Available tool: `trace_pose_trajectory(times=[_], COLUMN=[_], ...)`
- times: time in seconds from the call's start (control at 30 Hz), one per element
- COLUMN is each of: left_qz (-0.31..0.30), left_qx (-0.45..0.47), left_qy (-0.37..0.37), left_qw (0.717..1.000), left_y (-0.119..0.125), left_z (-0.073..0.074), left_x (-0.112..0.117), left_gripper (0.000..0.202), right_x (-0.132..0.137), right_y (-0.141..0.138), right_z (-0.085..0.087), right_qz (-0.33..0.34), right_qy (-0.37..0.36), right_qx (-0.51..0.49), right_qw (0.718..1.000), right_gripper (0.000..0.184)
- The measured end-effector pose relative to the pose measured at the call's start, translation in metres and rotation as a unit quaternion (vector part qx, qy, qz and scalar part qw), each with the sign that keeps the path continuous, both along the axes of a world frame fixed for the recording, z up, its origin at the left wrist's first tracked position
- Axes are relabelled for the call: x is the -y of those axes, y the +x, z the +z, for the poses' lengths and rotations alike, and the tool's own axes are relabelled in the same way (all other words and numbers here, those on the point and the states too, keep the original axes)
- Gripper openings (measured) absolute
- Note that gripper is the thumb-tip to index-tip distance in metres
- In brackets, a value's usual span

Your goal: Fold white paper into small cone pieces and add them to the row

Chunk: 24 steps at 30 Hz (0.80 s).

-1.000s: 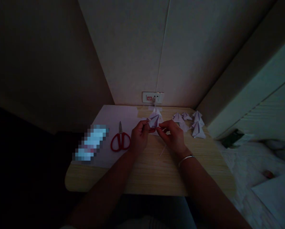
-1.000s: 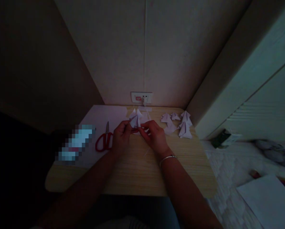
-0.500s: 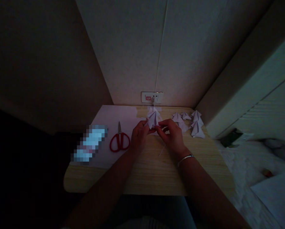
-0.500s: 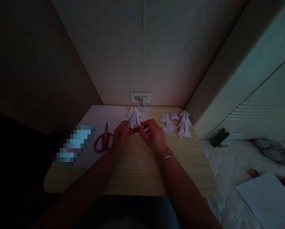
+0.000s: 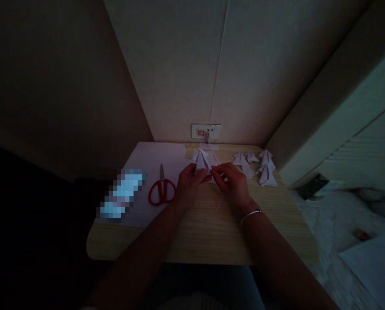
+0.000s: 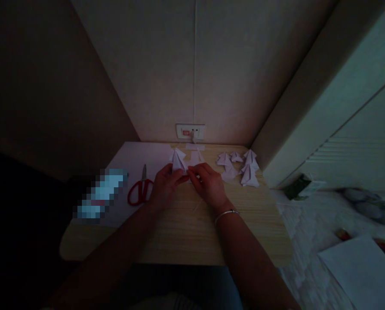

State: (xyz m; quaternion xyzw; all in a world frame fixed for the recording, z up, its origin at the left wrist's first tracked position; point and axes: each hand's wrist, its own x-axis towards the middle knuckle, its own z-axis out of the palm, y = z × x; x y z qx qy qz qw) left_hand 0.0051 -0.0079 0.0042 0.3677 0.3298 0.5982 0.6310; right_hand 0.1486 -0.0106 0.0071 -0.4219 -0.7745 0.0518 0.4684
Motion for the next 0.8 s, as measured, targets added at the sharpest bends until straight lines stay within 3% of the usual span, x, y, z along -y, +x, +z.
trace_pose_trajectory(times=[0.53,0.8], left_qz=[0.025,0.017], left_qx=[0.042,-0.034], left_qy=[-0.016,0.008], left_qw=[0.999,0.999], left_y=[0.0017,-0.0003], left_z=[0.0003,-0.0040], left_x=[-0.0008,-0.0022], left_gripper=[0.029,0.025], right_x=[0.0016,-0.0019], right_y=[0.0001,0.0010], right_z=[0.0029,0.0015], right_qz=[0.011,0.021], right_qy=[-0.018,-0.051], right_qx=[0.020,0.050], right_qw=[1.000,0.997], right_gripper=[0.009,0.010])
